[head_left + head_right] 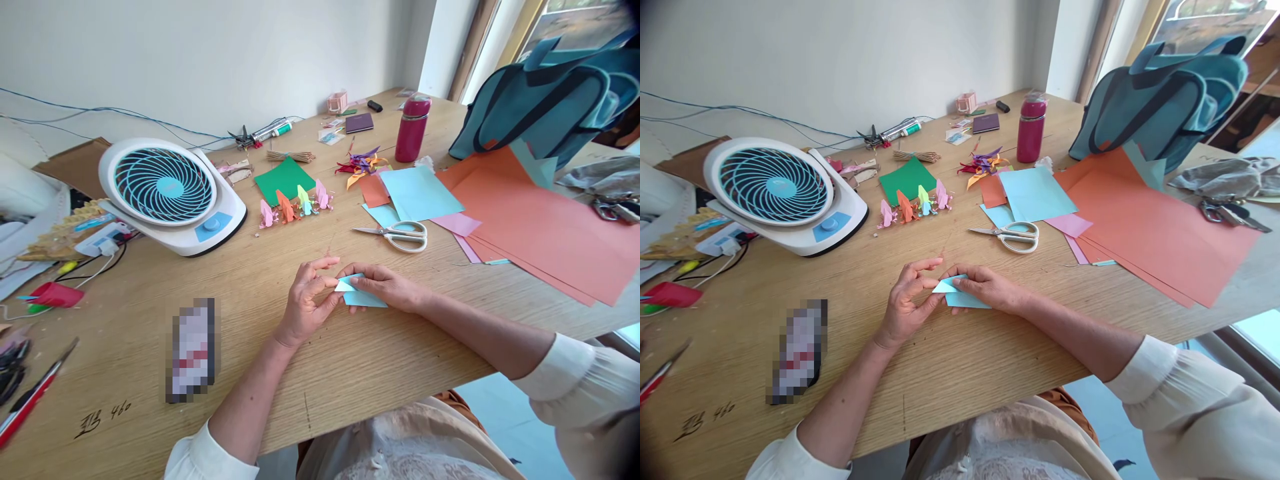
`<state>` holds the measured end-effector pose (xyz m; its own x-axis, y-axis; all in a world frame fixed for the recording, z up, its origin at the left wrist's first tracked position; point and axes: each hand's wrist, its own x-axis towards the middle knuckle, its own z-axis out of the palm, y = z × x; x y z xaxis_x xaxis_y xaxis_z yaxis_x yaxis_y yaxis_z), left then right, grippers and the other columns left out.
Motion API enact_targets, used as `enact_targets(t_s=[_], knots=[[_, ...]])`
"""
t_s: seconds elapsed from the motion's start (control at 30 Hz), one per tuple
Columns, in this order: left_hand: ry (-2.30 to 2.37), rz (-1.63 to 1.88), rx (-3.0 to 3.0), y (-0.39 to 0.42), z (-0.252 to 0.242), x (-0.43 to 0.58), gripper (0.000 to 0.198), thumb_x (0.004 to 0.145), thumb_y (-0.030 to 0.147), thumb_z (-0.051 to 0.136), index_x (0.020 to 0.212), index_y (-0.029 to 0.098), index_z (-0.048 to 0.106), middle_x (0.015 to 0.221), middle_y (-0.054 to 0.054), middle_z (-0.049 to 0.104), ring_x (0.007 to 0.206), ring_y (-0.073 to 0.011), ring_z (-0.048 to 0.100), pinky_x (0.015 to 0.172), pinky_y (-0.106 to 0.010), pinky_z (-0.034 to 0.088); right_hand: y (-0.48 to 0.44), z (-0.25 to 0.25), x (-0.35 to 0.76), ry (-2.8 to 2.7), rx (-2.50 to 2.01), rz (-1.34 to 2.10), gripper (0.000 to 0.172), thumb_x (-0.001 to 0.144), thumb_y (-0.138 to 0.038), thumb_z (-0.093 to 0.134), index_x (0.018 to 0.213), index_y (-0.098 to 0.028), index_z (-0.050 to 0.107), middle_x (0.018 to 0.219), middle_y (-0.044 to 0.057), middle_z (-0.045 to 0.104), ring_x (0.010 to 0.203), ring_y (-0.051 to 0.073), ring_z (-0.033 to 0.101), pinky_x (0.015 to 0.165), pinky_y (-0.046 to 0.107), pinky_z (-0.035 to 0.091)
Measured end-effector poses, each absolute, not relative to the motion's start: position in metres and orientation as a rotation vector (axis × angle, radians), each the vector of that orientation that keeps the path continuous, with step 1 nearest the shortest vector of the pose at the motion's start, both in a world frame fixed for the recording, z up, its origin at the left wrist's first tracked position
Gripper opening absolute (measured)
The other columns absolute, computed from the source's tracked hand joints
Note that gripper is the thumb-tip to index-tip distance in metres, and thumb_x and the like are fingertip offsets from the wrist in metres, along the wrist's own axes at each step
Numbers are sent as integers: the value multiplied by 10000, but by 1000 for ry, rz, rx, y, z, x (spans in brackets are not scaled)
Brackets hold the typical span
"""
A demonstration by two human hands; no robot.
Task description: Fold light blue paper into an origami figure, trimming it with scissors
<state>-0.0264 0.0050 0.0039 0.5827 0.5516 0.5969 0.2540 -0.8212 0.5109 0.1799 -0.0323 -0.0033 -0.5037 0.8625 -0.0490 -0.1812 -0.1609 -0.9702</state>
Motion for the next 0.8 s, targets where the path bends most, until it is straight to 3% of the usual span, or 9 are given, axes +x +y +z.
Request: enact_targets(t_s=[0.23,0.53,0.63,0.8], knots=[[798,1117,2341,-4,-1,-18,68,833,240,716,851,201,663,1284,-101,607,1144,-244,566,915,-431,505,-35,-4,177,-1344,-846,1772,398,934,-518,549,1155,-188,576,890,30,673,810,176,703,712,281,566],[776,1081,2239,0,-1,-20,59,849,253,707,854,199,683,1266,-99,620,1168,-237,577,979,-438,488,-34,-3,177,-1380,-879,1737,455,937,-531,537,1219,-177,580,899,36,674,800,181,710,687,275,565],[857,1109,2231,-6,-1,-15,69,832,231,715,813,186,666,1236,-99,635,1159,-241,584,1003,-450,474,-34,-2,176,-1394,-879,1723,447,944,-523,530,1229,-182,580,870,28,678,802,177,705,709,281,571],[926,1154,2223,-11,-2,-10,99,816,143,678,905,185,666,1157,-87,650,1111,-230,609,980,-431,499,-34,-2,174,-1412,-874,1680,425,942,-506,544,1225,-194,597,941,31,683,790,170,710,726,287,578]])
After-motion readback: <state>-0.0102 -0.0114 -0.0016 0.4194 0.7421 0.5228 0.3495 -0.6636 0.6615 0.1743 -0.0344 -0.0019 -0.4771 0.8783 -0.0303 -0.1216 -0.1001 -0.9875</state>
